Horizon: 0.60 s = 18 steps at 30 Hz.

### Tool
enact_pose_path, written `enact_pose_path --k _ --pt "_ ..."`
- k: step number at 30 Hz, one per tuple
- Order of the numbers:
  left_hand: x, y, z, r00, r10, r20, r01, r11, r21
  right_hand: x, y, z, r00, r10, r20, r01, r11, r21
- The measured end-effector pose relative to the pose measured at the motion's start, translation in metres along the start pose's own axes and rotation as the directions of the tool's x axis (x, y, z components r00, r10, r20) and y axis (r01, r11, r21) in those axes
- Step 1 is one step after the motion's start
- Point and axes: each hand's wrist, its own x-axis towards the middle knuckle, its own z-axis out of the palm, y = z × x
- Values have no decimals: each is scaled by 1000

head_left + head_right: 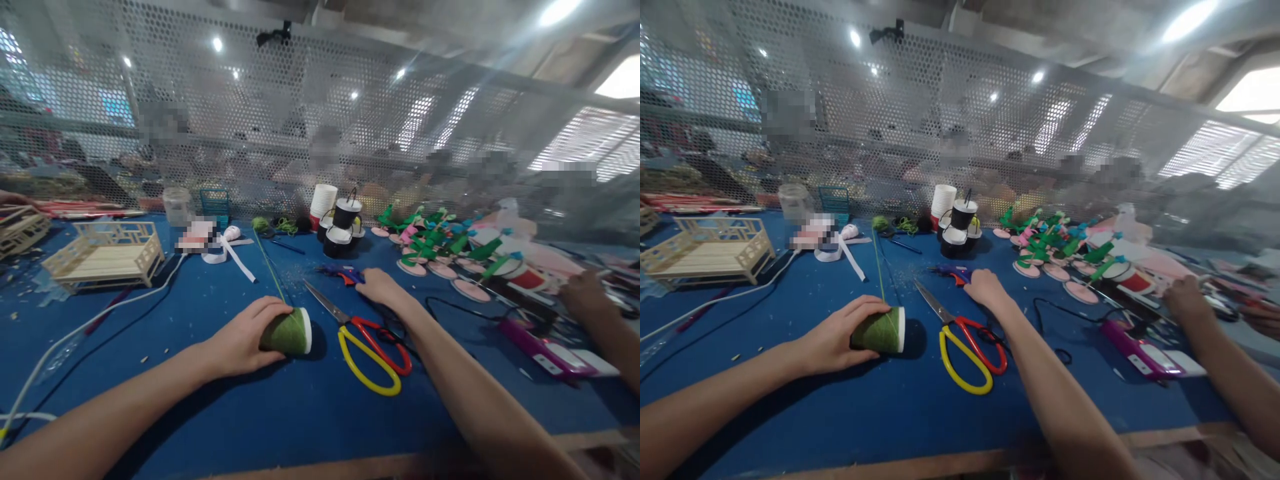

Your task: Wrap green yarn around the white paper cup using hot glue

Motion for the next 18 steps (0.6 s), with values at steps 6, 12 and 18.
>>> enact_pose_path --k 6,12,18 --pt "0 0 1 1000 -4 2 4 1000 1 1 1 10 999 34 -10 -33 996 88" --pt "-1 1 0 1000 2 -4 -1 999 34 -22 -5 -19 993 4 -118 36 940 340" --pt "-1 -1 -5 1000 9 11 -10 995 98 -66 -33 -45 973 -207 99 114 810 575"
